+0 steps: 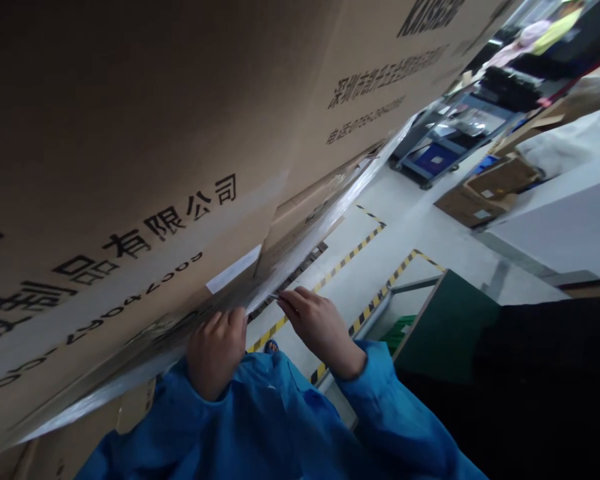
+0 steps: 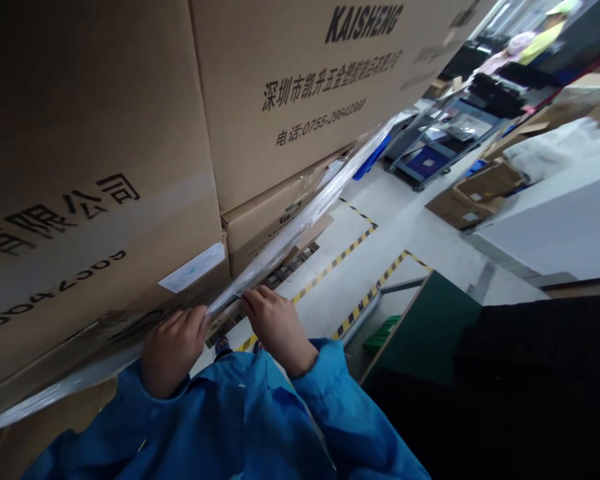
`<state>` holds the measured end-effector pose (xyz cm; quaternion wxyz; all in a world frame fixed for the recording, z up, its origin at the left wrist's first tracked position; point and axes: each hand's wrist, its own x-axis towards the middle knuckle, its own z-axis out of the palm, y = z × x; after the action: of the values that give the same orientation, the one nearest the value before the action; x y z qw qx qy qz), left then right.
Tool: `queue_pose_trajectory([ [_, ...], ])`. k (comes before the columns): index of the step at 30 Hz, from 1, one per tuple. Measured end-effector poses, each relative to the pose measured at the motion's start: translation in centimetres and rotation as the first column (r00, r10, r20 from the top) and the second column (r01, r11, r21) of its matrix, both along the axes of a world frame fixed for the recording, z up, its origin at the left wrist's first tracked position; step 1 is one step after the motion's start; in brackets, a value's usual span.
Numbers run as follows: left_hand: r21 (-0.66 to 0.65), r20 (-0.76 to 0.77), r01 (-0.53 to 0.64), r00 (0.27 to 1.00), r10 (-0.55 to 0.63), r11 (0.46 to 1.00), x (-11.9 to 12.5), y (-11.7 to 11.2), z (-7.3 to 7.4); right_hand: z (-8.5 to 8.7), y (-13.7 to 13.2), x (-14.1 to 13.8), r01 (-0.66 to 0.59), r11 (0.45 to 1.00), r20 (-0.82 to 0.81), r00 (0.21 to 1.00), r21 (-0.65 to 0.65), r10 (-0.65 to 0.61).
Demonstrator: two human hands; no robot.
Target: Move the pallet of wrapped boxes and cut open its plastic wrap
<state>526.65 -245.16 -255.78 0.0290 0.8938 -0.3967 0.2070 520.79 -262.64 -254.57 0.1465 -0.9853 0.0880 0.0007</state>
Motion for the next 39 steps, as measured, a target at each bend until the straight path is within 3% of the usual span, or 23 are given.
queue_pose_trajectory([
  [4,0.140,-0.116,-0.034,0.992,0.051,0.990,-0.1,-0.6,0.9,-0.1,-1.3,-1.9,0.049,0.999,-0.036,0.998,0.004,-0.049],
  [7,0.303,-0.264,-0.135,0.939,0.219,0.943,-0.3,-1.2,1.5,0.0,0.0,0.6,0.019,0.999,-0.081,0.996,-0.038,-0.022],
  [10,0.350,-0.325,-0.211,0.887,0.329,0.913,-0.2,-1.3,1.8,0.4,0.8,2.3,-0.025,0.999,-0.082,0.996,-0.048,0.021],
  [15,0.308,-0.356,-0.186,0.887,0.295,0.933,-0.1,-1.4,1.7,0.5,0.3,0.3,0.047,0.998,-0.086,0.995,-0.042,-0.050],
  [20,0.287,-0.281,-0.253,0.900,0.334,0.924,0.4,-1.4,1.3,0.4,0.5,1.3,-0.039,0.998,-0.087,0.996,-0.053,0.034],
  [26,0.132,-0.172,-0.102,0.977,0.125,0.986,-0.4,-0.8,0.6,-0.5,0.5,0.3,0.030,0.999,-0.100,0.994,-0.028,-0.032],
  [29,0.051,-0.014,-0.071,0.997,0.072,0.996,-0.9,-0.5,0.0,-1.1,1.1,1.3,-0.032,0.999,-0.043,0.999,-0.028,0.031],
  [32,-0.008,0.054,-0.009,0.999,0.010,1.000,-0.4,-0.3,-0.2,-1.9,0.3,-0.5,-0.063,0.998,0.071,0.995,-0.019,0.064],
  [34,-0.021,-0.008,0.008,1.000,-0.009,1.000,0.2,-0.7,0.1,-2.7,-1.0,-2.9,-0.003,1.000,0.204,0.979,0.001,0.003],
  [36,0.054,-0.160,-0.041,0.986,0.049,0.998,0.6,-1.4,0.8,-3.3,-1.9,-4.1,0.109,0.994,0.298,0.948,0.024,-0.112],
  [39,0.270,-0.352,-0.152,0.904,0.244,0.951,0.6,-2.6,2.0,-3.1,-1.4,-1.6,0.109,0.993,0.202,0.972,0.051,-0.117],
])
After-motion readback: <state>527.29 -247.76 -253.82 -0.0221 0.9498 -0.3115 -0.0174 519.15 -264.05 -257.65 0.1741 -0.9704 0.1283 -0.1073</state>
